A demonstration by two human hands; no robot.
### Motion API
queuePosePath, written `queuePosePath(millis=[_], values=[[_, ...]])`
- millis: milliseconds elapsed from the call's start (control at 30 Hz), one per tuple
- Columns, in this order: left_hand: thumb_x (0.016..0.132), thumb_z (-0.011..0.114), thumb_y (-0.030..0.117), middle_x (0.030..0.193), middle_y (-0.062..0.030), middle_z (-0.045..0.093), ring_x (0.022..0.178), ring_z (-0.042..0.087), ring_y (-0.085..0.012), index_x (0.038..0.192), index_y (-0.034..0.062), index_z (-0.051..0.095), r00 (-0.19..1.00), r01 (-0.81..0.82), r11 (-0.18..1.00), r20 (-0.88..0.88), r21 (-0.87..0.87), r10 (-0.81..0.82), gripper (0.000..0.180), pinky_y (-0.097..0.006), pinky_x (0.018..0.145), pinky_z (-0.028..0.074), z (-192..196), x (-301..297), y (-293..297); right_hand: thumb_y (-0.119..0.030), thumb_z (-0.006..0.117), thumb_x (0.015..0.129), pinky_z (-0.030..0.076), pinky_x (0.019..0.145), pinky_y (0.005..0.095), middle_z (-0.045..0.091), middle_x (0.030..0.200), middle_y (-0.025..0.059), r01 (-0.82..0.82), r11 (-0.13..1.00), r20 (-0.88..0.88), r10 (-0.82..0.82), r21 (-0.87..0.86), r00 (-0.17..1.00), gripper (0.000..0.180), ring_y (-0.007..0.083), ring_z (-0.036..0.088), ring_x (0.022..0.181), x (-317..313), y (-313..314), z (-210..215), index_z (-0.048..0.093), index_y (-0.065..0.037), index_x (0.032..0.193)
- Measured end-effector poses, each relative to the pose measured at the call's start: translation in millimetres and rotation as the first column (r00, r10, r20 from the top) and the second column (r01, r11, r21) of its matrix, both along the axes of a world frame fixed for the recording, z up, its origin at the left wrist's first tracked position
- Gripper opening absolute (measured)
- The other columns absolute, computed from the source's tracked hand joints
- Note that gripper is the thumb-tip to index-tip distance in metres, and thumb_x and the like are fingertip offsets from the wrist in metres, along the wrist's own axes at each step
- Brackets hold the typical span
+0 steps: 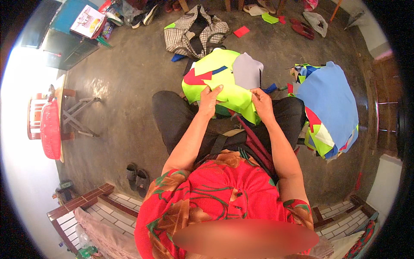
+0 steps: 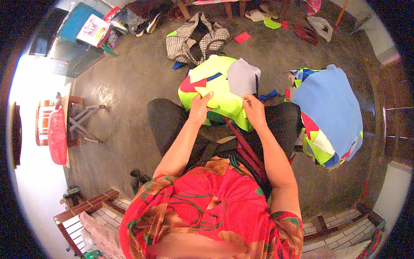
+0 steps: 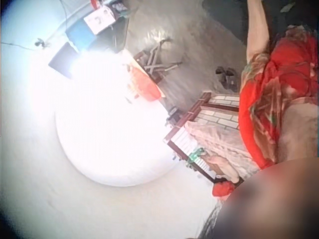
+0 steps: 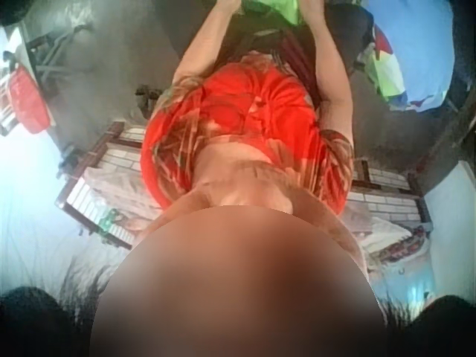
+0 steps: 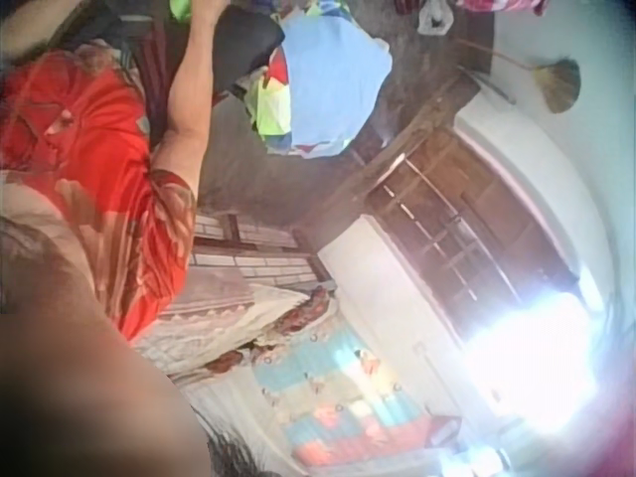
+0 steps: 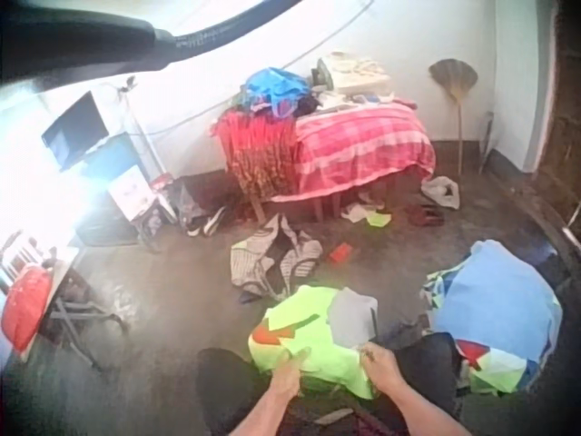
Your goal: The person sits on the floor and arranges colorful fabric pieces into two growing stacks. They repeatedly pick up individual pieces, place them on one of the stacks, and adjust the arrangement by hand.
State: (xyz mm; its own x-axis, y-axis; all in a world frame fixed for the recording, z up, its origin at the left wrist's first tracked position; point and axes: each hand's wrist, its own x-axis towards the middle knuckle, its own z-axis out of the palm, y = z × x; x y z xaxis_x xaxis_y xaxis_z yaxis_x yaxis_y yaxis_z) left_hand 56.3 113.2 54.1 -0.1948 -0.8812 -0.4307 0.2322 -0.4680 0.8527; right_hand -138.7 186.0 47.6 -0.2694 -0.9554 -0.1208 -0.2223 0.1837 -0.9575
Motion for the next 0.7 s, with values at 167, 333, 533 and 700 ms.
queuePosePath(millis=[167,333,533,700], values=[[0.08,0.064,0.012,0.092,-0.0085,0.059,0.079,0.06,-0.0163,0.103,-0.0013,0.051,1.0,-0.019,0.98,-0.006,-0.2,0.018,0.03,-0.03,0.065,0.052,30,-3,-34,-0.013,0.058,0.084,0.043,0.065,0.0245,0.06,0.074,0.0024,0.113,0.993,0.094,-0.115,0.025,0.989,0.012,0.008,0.052,0.068,-7,-4,-7,0.057,-0.003,0.092],[0.081,0.06,0.006,0.092,-0.0078,0.059,0.079,0.06,-0.0164,0.103,-0.002,0.049,0.992,-0.034,0.942,-0.126,-0.333,-0.009,0.026,-0.032,0.067,0.052,75,-18,-61,-0.014,0.059,0.084,0.042,0.062,0.0224,0.058,0.073,0.0001,0.15,0.989,0.273,-0.142,-0.009,0.951,0.013,0.0062,0.051,0.067,-5,-3,-7,0.057,-0.003,0.089],[0.083,0.054,0.002,0.096,-0.0101,0.06,0.076,0.062,-0.0222,0.108,0.0011,0.049,0.963,-0.146,0.979,-0.246,-0.143,0.108,0.025,-0.035,0.058,0.054,47,-30,-77,-0.013,0.059,0.084,0.04,0.06,0.0213,0.056,0.072,-0.0015,0.105,0.994,0.304,-0.106,0.019,0.947,0.011,0.0054,0.049,0.065,-7,-4,-8,0.057,-0.003,0.087],[0.081,0.055,0.0,0.088,-0.0121,0.062,0.054,0.061,-0.024,0.105,0.0003,0.05,0.961,-0.217,0.974,0.188,0.065,0.202,0.025,-0.034,0.041,0.052,-49,-15,-65,-0.013,0.059,0.083,0.04,0.06,0.0221,0.056,0.07,-0.0013,0.04,0.999,0.219,-0.04,0.007,0.975,0.011,0.0055,0.048,0.065,-7,-4,-8,0.057,-0.003,0.086]])
